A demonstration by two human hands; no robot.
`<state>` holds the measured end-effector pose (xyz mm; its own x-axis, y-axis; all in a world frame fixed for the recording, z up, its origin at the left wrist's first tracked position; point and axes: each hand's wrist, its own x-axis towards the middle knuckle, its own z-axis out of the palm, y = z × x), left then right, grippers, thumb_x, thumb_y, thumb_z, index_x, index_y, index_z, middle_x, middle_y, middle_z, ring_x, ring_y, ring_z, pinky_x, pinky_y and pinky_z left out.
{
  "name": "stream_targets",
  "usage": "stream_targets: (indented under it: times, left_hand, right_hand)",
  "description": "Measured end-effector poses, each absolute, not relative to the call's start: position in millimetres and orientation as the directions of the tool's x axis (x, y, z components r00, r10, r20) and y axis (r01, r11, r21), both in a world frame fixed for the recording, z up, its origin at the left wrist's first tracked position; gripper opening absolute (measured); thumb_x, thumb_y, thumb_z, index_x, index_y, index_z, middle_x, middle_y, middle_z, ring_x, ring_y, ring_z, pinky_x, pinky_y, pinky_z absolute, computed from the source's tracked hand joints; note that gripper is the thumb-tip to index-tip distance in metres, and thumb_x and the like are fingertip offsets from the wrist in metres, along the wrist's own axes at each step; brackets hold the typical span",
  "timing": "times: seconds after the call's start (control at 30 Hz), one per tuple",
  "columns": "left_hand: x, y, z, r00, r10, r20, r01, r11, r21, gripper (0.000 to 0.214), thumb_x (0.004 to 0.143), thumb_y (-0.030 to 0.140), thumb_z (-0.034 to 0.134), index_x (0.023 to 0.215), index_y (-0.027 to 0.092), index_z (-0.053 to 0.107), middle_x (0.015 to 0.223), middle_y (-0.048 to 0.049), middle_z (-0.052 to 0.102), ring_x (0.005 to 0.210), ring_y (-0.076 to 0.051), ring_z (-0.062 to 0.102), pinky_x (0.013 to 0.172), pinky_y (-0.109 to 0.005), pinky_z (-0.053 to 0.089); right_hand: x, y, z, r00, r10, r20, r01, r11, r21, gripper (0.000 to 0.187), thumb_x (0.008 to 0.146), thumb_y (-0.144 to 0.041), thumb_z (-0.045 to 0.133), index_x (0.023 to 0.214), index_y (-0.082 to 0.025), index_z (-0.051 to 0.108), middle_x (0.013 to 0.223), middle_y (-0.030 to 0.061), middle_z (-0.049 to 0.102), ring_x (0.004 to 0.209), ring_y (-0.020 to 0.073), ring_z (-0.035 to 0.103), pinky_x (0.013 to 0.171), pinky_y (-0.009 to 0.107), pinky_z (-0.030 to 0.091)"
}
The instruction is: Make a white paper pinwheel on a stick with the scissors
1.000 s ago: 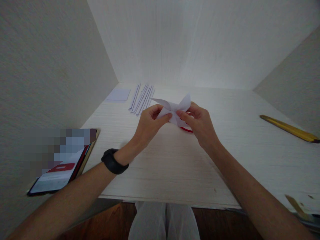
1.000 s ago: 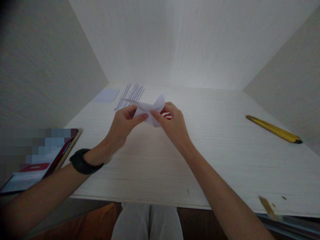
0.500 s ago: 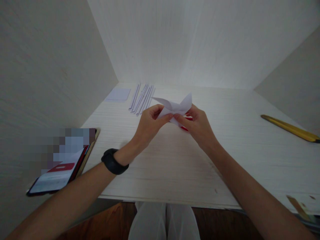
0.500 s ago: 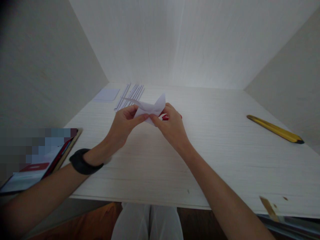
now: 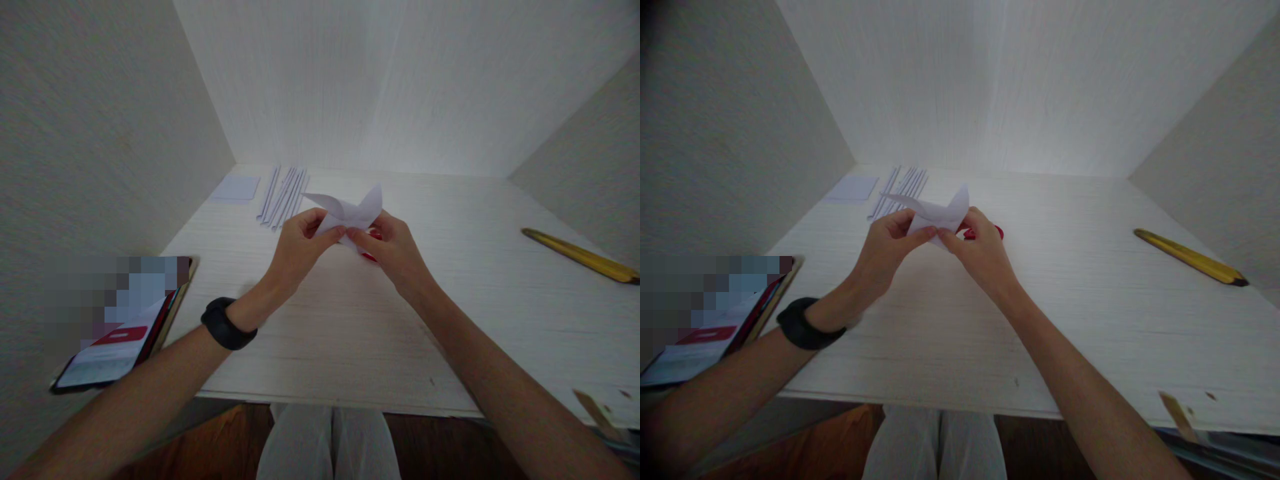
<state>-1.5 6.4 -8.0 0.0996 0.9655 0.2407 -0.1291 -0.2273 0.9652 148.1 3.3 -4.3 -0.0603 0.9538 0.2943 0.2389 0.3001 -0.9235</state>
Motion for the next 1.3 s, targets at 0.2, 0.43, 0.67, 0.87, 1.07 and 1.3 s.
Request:
stream_targets:
  times: [0.2, 0.43, 0.67, 0.87, 1.07, 1.3]
  left_hand:
    - [-1.7, 7.1, -9.9, 0.121, 0.959, 0.257, -0.137, -0.241, 0.961, 0.020, 0.068, 0.028, 0.076, 0.081, 0.015, 0.069, 0.083, -0.0024, 0.071, 0.080, -0.015, 0.064, 0.077, -0.029, 0.051]
    - [-2.0, 6.7, -9.1, 0.145, 0.956, 0.255, -0.171, -0.230, 0.958, 0.021, 0.069, 0.028, 0.076, 0.084, 0.015, 0.070, 0.086, -0.0028, 0.072, 0.082, -0.015, 0.064, 0.080, -0.029, 0.050]
    - [-1.0, 4.7, -5.2, 0.113, 0.961, 0.254, -0.130, -0.239, 0.962, 0.019, 0.068, 0.033, 0.076, 0.073, 0.016, 0.068, 0.077, -0.0014, 0.070, 0.077, -0.015, 0.063, 0.071, -0.027, 0.049]
    - [-1.3, 5.9, -5.5, 0.105, 0.962, 0.253, -0.136, -0.238, 0.962, 0.013, 0.073, 0.030, 0.071, 0.076, 0.017, 0.070, 0.077, -0.0006, 0.070, 0.073, -0.013, 0.061, 0.069, -0.026, 0.048]
    - [-1.0, 6.2, -4.9, 0.108, 0.965, 0.241, -0.156, -0.222, 0.962, 0.013, 0.071, 0.029, 0.073, 0.077, 0.017, 0.072, 0.078, -0.0007, 0.070, 0.073, -0.013, 0.061, 0.072, -0.026, 0.048]
    - [-3.9, 6.8, -6.6, 0.120, 0.960, 0.255, -0.145, -0.237, 0.961, 0.018, 0.076, 0.036, 0.068, 0.078, 0.018, 0.072, 0.080, -0.0017, 0.070, 0.076, -0.014, 0.061, 0.073, -0.026, 0.048]
  right_hand:
    - [147.5, 4.4, -6.3, -0.043, 0.954, 0.296, 0.188, 0.299, -0.936, 0.023, 0.070, -0.028, 0.063, 0.091, -0.017, 0.067, 0.097, 0.0064, 0.067, 0.088, 0.0190, 0.059, 0.072, 0.032, 0.049]
    - [150.6, 6.6, -8.4, -0.041, 0.954, 0.297, 0.200, 0.299, -0.933, 0.020, 0.071, -0.032, 0.064, 0.085, -0.018, 0.068, 0.087, 0.0048, 0.067, 0.082, 0.0191, 0.061, 0.076, 0.036, 0.050]
    - [151.2, 7.1, -9.3, -0.021, 0.956, 0.294, 0.227, 0.291, -0.929, 0.020, 0.071, -0.034, 0.065, 0.084, -0.019, 0.068, 0.084, 0.0047, 0.067, 0.082, 0.0198, 0.062, 0.076, 0.037, 0.051]
    - [151.8, 8.3, -10.6, -0.031, 0.956, 0.290, 0.206, 0.290, -0.934, 0.022, 0.070, -0.034, 0.066, 0.084, -0.018, 0.069, 0.082, 0.0044, 0.067, 0.079, 0.0189, 0.061, 0.073, 0.036, 0.051]
    - [152.3, 8.0, -10.4, -0.021, 0.957, 0.288, 0.206, 0.286, -0.936, 0.020, 0.071, -0.034, 0.066, 0.083, -0.018, 0.069, 0.084, 0.0046, 0.067, 0.079, 0.0188, 0.061, 0.072, 0.035, 0.051]
    - [153.0, 8.6, -10.7, -0.001, 0.956, 0.292, 0.186, 0.287, -0.940, 0.019, 0.071, -0.031, 0.065, 0.085, -0.019, 0.069, 0.089, 0.0049, 0.068, 0.084, 0.0195, 0.062, 0.077, 0.037, 0.051]
